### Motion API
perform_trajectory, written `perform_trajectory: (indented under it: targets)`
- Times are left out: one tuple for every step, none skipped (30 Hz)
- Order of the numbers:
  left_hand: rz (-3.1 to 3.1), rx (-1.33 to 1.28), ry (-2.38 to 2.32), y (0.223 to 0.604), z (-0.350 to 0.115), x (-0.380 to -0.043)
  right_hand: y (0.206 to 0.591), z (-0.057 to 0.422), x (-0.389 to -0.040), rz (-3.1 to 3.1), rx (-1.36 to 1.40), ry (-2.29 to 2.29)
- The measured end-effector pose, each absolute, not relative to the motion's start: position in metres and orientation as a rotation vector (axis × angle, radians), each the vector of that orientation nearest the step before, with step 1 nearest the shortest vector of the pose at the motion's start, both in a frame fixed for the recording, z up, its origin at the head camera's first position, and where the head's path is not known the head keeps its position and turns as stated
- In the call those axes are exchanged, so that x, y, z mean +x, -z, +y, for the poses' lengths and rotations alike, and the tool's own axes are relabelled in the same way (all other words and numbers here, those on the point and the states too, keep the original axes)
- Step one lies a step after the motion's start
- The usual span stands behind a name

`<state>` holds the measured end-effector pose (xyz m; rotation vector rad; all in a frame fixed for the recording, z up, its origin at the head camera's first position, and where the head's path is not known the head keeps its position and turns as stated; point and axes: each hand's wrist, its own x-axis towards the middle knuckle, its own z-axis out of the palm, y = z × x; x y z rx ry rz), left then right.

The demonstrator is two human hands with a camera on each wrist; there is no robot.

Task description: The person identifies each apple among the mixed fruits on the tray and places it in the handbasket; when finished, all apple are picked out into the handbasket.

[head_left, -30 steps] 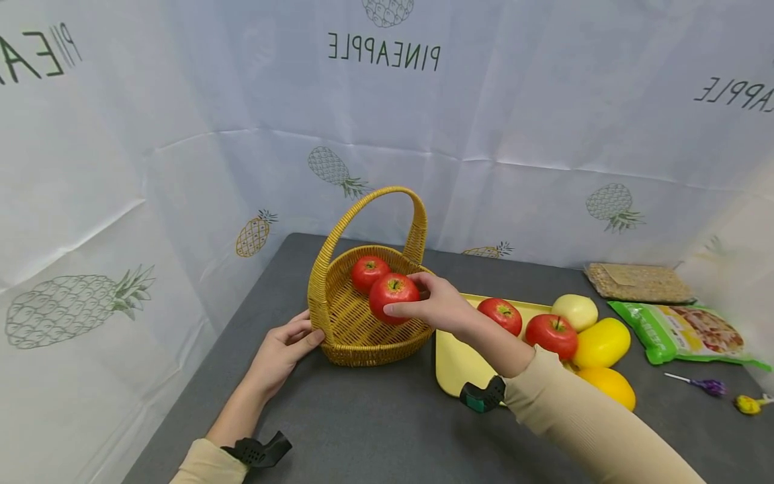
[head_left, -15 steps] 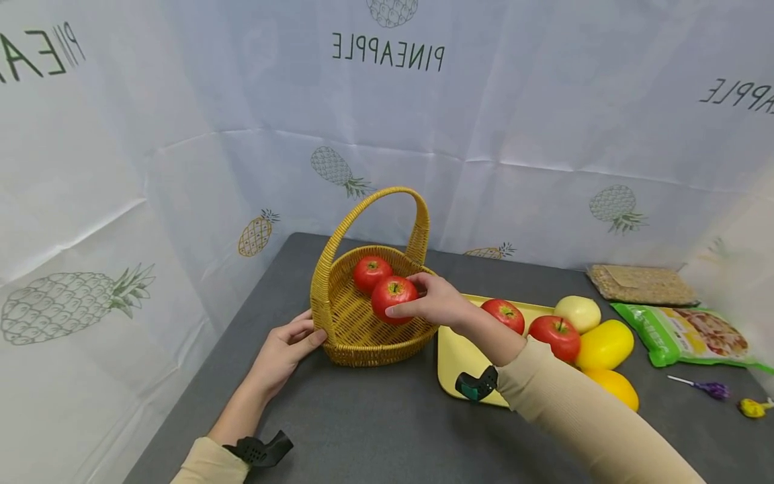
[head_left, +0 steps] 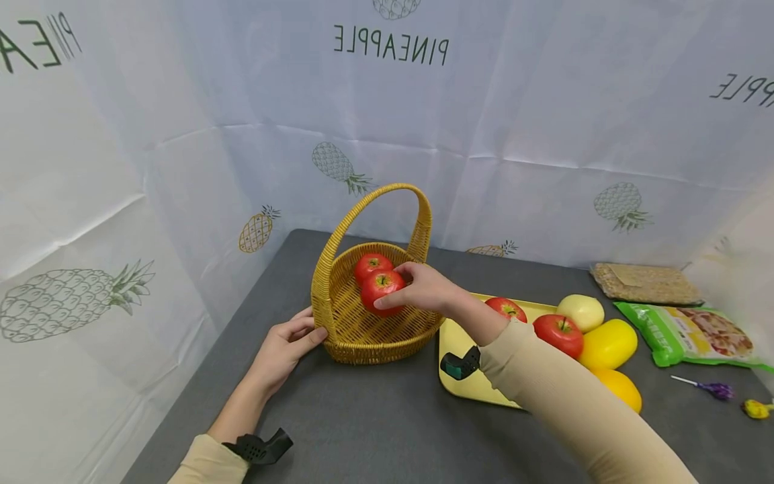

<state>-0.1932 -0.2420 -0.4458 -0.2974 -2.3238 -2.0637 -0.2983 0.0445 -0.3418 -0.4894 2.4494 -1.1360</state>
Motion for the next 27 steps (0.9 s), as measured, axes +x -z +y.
perform_trajectory:
  targets:
    - [-2.322, -0.300, 2.064, 0.446, -0.242, -0.193, 0.341, 0.043, -0.300, 2.442, -0.495, 1.129]
    - [-2.319, -0.303, 2.065, 0.446, -0.242, -0.193, 0.339, 0.041, -0.302, 2.428, -0.499, 1.127]
    - [-2.316, -0.304, 2.067, 0.446, -0.242, -0.193, 0.338, 0.040, -0.303, 2.413, -0.501, 1.130]
    - [-2.316, -0.305, 2.065, 0.446, -0.242, -0.193, 0.337, 0.038, -0.304, 2.399, -0.502, 1.135]
    - [-2.316, -0.308, 2.060, 0.446, -0.242, -0.193, 0.336, 0.036, -0.306, 2.387, -0.501, 1.139]
    - [-2.316, -0.307, 2.059, 0.446, -0.242, -0.193, 0.336, 0.035, -0.307, 2.377, -0.502, 1.141]
    - [-2.316, -0.309, 2.058, 0.446, -0.241, -0.194, 0.335, 0.034, -0.308, 2.368, -0.505, 1.143]
    - [-2.315, -0.310, 2.059, 0.446, -0.241, -0.194, 0.335, 0.032, -0.309, 2.360, -0.510, 1.144]
    - [-2.317, -0.310, 2.055, 0.446, -0.241, -0.194, 0.335, 0.031, -0.310, 2.360, -0.517, 1.138]
    - [-2.318, -0.308, 2.053, 0.446, -0.241, -0.193, 0.335, 0.030, -0.311, 2.366, -0.528, 1.125]
    - [-2.319, -0.307, 2.055, 0.445, -0.240, -0.193, 0.335, 0.030, -0.312, 2.373, -0.535, 1.111]
    - [-2.319, -0.302, 2.061, 0.445, -0.240, -0.193, 0.336, 0.029, -0.313, 2.377, -0.544, 1.100]
    - [-2.319, -0.301, 2.064, 0.444, -0.239, -0.193, 0.336, 0.028, -0.314, 2.377, -0.551, 1.093]
    - [-2.320, -0.296, 2.066, 0.444, -0.239, -0.192, 0.336, 0.028, -0.314, 2.380, -0.558, 1.084]
    - [-2.322, -0.291, 2.064, 0.444, -0.239, -0.192, 0.336, 0.027, -0.315, 2.386, -0.564, 1.074]
    - [-2.324, -0.286, 2.064, 0.443, -0.238, -0.192, 0.336, 0.026, -0.316, 2.388, -0.569, 1.067]
    - [-2.325, -0.281, 2.066, 0.443, -0.238, -0.192, 0.336, 0.026, -0.316, 2.390, -0.574, 1.060]
    - [-2.329, -0.273, 2.064, 0.443, -0.238, -0.192, 0.336, 0.025, -0.317, 2.392, -0.586, 1.049]
    - [-2.333, -0.271, 2.058, 0.443, -0.237, -0.192, 0.336, 0.023, -0.318, 2.398, -0.597, 1.034]
    - [-2.336, -0.267, 2.054, 0.443, -0.237, -0.192, 0.337, 0.022, -0.318, 2.403, -0.609, 1.019]
    - [-2.339, -0.265, 2.050, 0.443, -0.237, -0.192, 0.337, 0.021, -0.319, 2.409, -0.622, 1.004]
    - [-2.341, -0.264, 2.047, 0.443, -0.237, -0.192, 0.338, 0.020, -0.320, 2.414, -0.636, 0.988]
    - [-2.342, -0.263, 2.046, 0.443, -0.237, -0.192, 0.338, 0.018, -0.321, 2.417, -0.649, 0.975]
    - [-2.342, -0.266, 2.048, 0.444, -0.238, -0.192, 0.339, 0.016, -0.322, 2.414, -0.660, 0.968]
    - [-2.340, -0.267, 2.050, 0.444, -0.238, -0.192, 0.339, 0.014, -0.323, 2.411, -0.667, 0.964]
    - [-2.337, -0.265, 2.050, 0.444, -0.239, -0.192, 0.340, 0.012, -0.323, 2.406, -0.673, 0.962]
    - [-2.337, -0.264, 2.049, 0.444, -0.240, -0.192, 0.340, 0.009, -0.323, 2.406, -0.680, 0.953]
